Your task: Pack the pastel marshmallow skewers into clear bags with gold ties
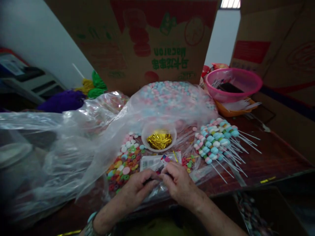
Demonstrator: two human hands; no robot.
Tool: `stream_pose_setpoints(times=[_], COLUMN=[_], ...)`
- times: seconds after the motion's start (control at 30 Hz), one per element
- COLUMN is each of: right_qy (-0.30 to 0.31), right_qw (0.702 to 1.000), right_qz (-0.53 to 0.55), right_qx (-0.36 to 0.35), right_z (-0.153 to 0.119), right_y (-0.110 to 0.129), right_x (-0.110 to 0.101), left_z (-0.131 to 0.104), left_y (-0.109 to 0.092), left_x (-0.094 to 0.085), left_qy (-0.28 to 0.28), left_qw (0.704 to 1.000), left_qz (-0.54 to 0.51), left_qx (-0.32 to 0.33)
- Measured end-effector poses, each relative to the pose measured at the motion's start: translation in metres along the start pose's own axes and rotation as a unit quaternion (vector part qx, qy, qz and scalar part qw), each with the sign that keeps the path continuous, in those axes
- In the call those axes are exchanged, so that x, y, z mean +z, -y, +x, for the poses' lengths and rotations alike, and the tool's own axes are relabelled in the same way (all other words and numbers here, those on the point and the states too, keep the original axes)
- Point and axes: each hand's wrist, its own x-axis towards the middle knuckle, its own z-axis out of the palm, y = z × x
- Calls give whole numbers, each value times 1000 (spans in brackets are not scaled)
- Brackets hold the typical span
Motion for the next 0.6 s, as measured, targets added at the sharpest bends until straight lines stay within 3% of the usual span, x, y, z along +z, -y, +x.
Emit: stream_pose_setpoints(times=[0.13, 0.3, 0.37, 0.5, 0.6], right_qy=[-99, -120, -129, -143, -138], right_qw=[994, 990, 988, 982, 981], right_qz=[-34, -64, -83, -112, -120], right_qx=[44, 32, 5, -47, -60], right_z=[-7, -12, -11, -9, -12], right_y=[-15, -21, -15, -6, -4], right_x=[0, 0, -1, -1, -5], left_z=[-4, -6, -4, 2, 4], left_y=[6, 5, -2, -9, -7], left_x=[7, 11, 12, 22, 25], left_qy=[-36, -102, -111, -54, -92], left_qw=[997, 977, 984, 997, 989], left_qz=[59, 176, 132, -33, -93], left_qx=[31, 68, 49, -41, -64])
